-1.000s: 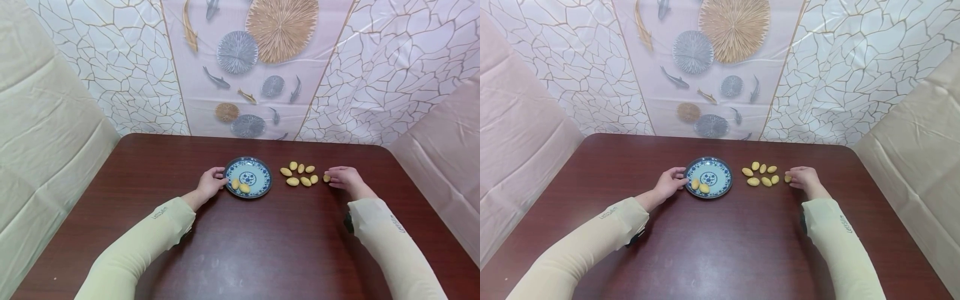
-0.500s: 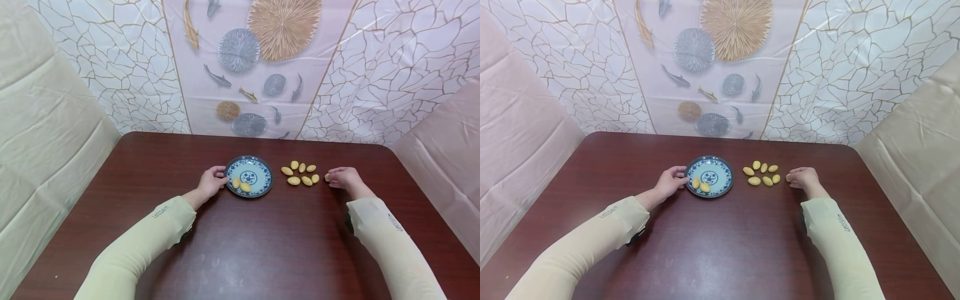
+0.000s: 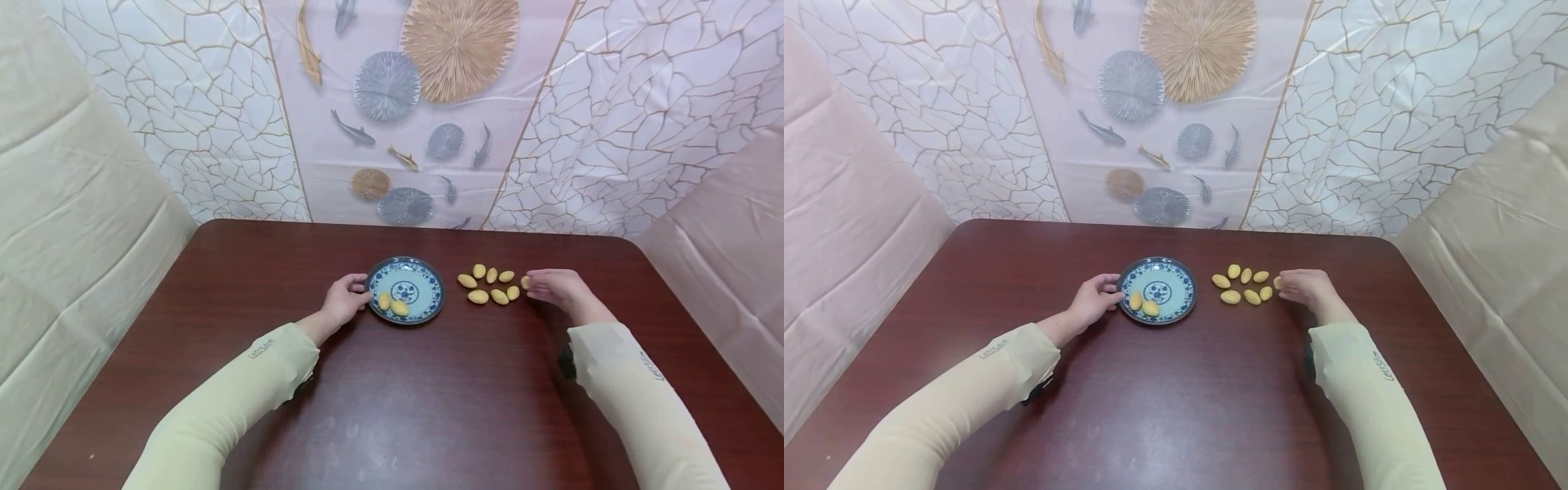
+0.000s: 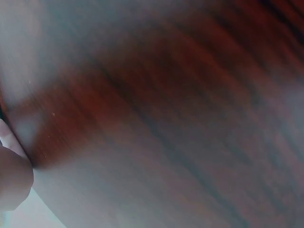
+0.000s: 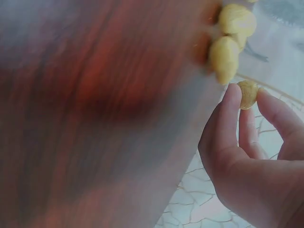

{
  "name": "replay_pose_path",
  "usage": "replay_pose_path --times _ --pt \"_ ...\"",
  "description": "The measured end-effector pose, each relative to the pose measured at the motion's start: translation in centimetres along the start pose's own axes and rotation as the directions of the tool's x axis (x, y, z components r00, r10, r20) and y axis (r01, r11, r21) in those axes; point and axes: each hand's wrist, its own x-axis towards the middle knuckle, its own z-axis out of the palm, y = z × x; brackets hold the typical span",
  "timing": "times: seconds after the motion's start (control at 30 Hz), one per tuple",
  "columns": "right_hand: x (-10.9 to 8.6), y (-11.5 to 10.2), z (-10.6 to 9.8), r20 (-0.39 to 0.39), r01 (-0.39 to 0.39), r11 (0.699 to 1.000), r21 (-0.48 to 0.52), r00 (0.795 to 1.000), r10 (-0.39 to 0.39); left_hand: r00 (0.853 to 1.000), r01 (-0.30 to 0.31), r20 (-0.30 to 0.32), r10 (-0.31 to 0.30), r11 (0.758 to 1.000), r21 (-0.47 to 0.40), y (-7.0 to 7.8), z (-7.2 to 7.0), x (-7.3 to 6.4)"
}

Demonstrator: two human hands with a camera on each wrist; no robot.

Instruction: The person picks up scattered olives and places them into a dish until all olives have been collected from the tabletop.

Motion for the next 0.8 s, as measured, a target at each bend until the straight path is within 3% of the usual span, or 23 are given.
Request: replay_pose_path --times 0.47,0.8 --pt "0.0 -2.1 2.3 0.046 0.030 0.999 -0.044 0.999 -0.028 1.000 -0.002 0.004 0.002 1.000 0.001 -0.3 0.0 0.3" --pt "-0.1 -3.2 4.5 0.119 0.060 0.997 0.039 0.991 -0.065 1.000 0.007 0.003 -0.007 1.000 -0.008 -0.1 0.0 0.0"
